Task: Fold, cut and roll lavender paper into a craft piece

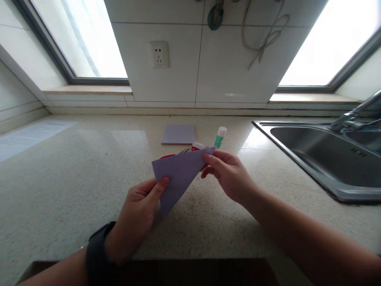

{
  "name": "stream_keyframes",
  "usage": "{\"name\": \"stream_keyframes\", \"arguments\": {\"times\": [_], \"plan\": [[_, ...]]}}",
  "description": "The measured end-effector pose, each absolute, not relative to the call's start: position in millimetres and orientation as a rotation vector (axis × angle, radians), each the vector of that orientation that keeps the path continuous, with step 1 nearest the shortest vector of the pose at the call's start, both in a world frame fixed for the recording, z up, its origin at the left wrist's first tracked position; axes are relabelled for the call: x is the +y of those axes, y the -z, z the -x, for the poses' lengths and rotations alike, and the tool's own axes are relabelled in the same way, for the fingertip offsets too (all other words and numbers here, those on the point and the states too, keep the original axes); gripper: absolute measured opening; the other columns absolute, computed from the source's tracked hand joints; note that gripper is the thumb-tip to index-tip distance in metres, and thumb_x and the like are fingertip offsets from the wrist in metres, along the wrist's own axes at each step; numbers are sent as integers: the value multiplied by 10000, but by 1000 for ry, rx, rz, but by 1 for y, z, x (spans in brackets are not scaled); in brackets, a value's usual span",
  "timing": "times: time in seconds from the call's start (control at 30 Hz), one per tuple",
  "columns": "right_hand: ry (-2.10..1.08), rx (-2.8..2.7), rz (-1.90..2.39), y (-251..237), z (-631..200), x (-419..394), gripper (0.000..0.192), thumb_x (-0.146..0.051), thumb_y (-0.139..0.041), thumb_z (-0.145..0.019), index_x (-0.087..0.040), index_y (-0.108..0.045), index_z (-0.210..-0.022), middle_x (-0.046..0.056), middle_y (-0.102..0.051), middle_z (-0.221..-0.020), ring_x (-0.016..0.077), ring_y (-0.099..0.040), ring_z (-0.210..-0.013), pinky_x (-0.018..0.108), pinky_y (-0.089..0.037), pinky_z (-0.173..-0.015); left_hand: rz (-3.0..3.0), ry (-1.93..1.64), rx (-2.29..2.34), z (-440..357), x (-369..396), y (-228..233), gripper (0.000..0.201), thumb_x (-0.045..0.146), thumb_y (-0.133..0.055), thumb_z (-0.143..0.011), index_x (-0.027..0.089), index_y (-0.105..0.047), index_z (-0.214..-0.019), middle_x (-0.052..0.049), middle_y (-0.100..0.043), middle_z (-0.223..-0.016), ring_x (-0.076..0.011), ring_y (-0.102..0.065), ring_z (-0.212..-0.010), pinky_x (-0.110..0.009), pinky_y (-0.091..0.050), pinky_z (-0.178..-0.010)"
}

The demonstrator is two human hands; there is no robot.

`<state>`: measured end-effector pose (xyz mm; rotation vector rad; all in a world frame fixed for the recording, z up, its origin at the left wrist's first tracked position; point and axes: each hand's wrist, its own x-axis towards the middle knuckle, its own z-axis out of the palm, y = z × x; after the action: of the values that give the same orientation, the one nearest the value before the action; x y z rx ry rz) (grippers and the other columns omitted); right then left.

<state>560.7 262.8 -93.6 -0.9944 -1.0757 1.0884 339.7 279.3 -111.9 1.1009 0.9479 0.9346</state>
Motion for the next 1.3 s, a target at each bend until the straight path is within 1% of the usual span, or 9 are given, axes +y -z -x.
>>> {"name": "stream_keyframes", "arguments": {"times": [0.13, 0.2, 0.3, 0.43, 0.67, 0.87, 1.1, 1.2, 1.3], "plan": [[-1062, -1038, 979, 89, -562, 262, 204, -373, -718, -859, -174, -758, -873, 50, -697, -792, 146, -621, -698, 281, -530, -591, -1094, -956, 953, -339, 279, 115, 335, 460, -803, -800, 192, -810, -1002, -42, -778, -822, -165, -688, -739, -229, -546, -656], [-1052, -1015, 957, 87, -562, 261, 192, -360, -720, -861, -174, -765, -885, 52, -705, -811, 142, -620, -697, 276, -526, -588, -1086, -959, 958, -339, 280, 116, 341, 461, -805, -798, 191, -809, -1007, -48, -783, -861, -172, -696, -764, -239, -553, -680], [-1040, -1001, 945, 85, -563, 260, 185, -344, -708, -871, -175, -775, -904, 54, -712, -811, 139, -619, -690, 277, -524, -586, -1082, -952, 974, -338, 279, 117, 360, 472, -809, -788, 190, -805, -1012, -56, -785, -881, -178, -699, -755, -245, -555, -653], [-1021, -1002, 940, 84, -565, 259, 199, -352, -694, -876, -179, -783, -917, 63, -725, -823, 147, -626, -703, 282, -520, -583, -1123, -942, 1016, -337, 278, 115, 353, 481, -806, -785, 191, -805, -986, -47, -772, -785, -191, -700, -740, -228, -536, -578], [-976, -1023, 975, 84, -565, 259, 219, -368, -667, -881, -197, -787, -943, 76, -744, -919, 151, -618, -723, 292, -505, -587, -1173, -973, 1025, -338, 276, 110, 326, 481, -813, -767, 225, -819, -969, -44, -795, -871, -237, -727, -825, -255, -572, -615], [-901, -1040, 997, 87, -566, 259, 202, -369, -662, -897, -219, -790, -935, 36, -700, -781, 139, -591, -673, 283, -471, -568, -1178, -938, 1023, -338, 275, 108, 374, 490, -820, -759, 207, -815, -1003, -67, -796, -996, -230, -728, -811, -249, -562, -592], [-789, -977, 1042, 83, -570, 260, 230, -415, -657, -900, -223, -780, -933, 22, -643, -711, 139, -553, -637, 283, -442, -546, -1065, -911, 919, -335, 279, 119, 313, 437, -793, -818, 183, -807, -998, -66, -795, -894, -190, -722, -785, -261, -574, -733], [-910, -993, 1020, 81, -571, 261, 288, -481, -668, -887, -208, -760, -901, 42, -667, -781, 139, -566, -661, 267, -435, -524, -1034, -941, 885, -336, 281, 120, 265, 415, -786, -831, 180, -810, -951, -61, -794, -908, -166, -711, -766, -253, -567, -766], [-1082, -1143, 1068, 82, -566, 260, 354, -530, -732, -826, -178, -715, -786, 34, -646, -722, 133, -562, -622, 266, -438, -518, -1050, -940, 912, -338, 282, 118, 296, 439, -775, -834, 176, -811, -965, -68, -792, -900, -178, -709, -782, -259, -562, -753]]}}
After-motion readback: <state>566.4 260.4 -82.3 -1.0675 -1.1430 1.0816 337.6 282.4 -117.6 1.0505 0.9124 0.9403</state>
